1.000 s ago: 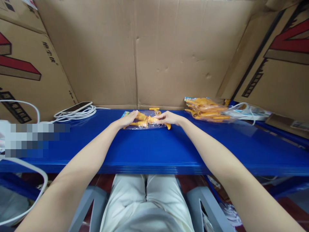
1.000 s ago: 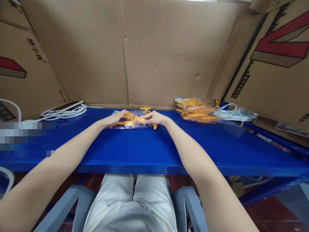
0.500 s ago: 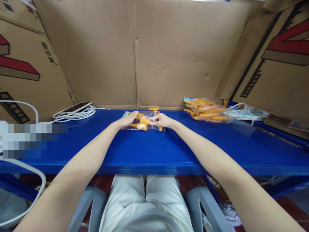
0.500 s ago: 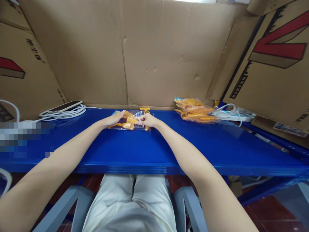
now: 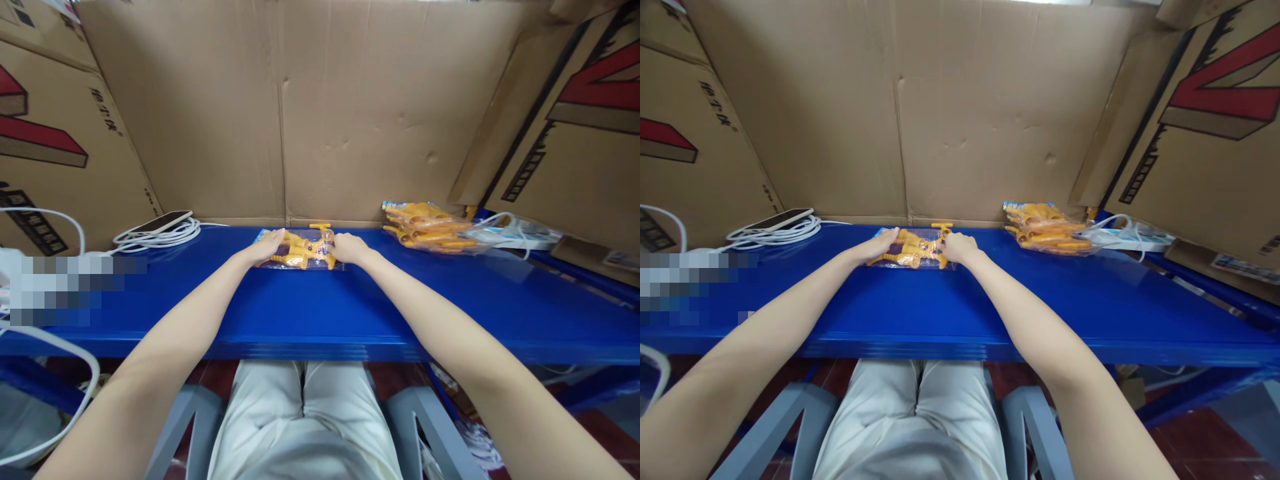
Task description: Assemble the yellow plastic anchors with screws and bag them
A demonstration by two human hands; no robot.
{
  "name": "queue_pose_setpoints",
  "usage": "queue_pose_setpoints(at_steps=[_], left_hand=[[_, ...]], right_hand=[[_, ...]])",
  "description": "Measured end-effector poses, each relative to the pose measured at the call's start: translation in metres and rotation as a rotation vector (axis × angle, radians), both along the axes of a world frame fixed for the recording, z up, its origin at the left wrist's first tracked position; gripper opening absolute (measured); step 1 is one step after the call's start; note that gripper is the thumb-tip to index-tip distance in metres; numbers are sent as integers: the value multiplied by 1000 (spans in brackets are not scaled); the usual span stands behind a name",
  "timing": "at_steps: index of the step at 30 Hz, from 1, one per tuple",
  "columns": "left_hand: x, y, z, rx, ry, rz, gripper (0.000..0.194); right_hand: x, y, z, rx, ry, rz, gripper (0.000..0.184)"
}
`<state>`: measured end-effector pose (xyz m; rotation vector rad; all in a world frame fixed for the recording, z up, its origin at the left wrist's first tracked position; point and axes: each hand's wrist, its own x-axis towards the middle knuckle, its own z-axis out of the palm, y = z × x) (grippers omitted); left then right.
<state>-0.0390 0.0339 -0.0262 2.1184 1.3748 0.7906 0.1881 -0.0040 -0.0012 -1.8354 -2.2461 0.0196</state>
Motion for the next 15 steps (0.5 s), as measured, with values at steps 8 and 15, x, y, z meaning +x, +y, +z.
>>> queue_pose_setpoints(at_steps=[8, 15], left_hand=[[1, -5, 2, -87, -85, -91, 75], [-3, 2, 0, -131, -235, -126, 74]], right_hand=[[-3, 14, -15, -254, 698, 332, 37], [8, 20, -24, -365, 973, 341, 24]])
